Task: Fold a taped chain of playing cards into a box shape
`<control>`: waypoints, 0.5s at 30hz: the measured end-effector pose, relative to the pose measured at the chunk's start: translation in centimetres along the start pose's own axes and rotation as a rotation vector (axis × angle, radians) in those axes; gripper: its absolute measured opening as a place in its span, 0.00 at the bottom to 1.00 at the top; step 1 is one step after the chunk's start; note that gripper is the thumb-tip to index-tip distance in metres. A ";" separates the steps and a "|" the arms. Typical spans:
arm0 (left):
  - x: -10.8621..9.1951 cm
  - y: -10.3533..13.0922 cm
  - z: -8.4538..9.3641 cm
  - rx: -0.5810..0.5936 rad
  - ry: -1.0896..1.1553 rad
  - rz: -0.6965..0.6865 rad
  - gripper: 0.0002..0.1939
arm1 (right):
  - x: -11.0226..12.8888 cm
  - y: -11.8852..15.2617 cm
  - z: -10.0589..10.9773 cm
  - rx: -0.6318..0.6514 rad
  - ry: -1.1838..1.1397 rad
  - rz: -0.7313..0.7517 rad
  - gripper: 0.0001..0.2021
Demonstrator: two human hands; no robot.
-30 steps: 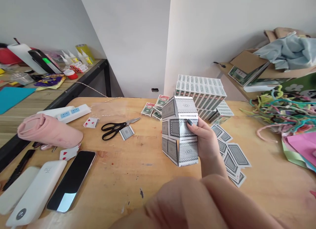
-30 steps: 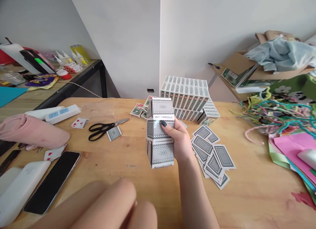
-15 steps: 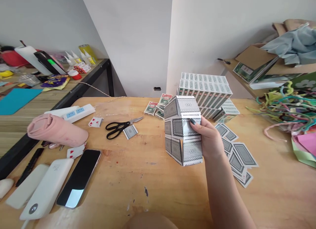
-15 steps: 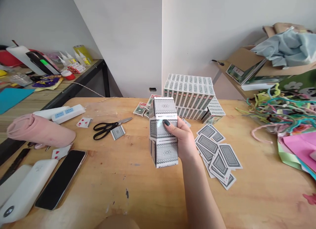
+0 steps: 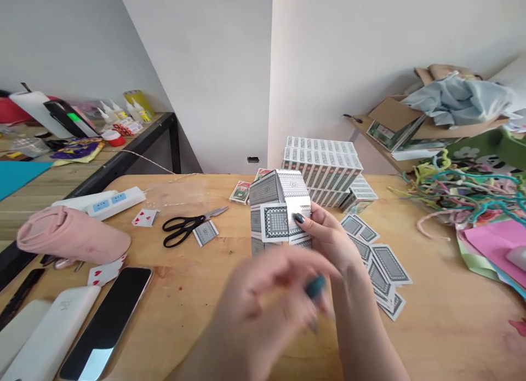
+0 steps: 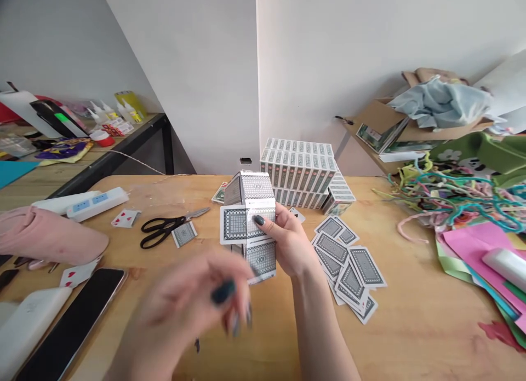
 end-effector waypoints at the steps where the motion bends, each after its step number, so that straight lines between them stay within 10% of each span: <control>1: 0.6 -0.9 0.4 0.020 -0.023 0.069 0.11 | -0.1 0.0 0.1 -0.004 -0.002 -0.006 0.18; 5: 3.1 -4.0 3.6 -0.173 -0.284 0.230 0.19 | -0.2 -0.1 0.5 -0.040 -0.004 -0.024 0.19; 15: 5.2 -4.7 -1.3 0.093 -0.139 0.257 0.18 | -1.1 -0.7 1.4 -0.255 0.139 0.062 0.24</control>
Point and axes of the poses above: each hand's wrist, its own y-axis away from the middle knuckle, its own z-axis out of the back of the hand, x = y × z, the point moved 9 cm from there along -y, towards the middle knuckle, and after that the axes turned 2 degrees about -y, right-handed, at the moved point
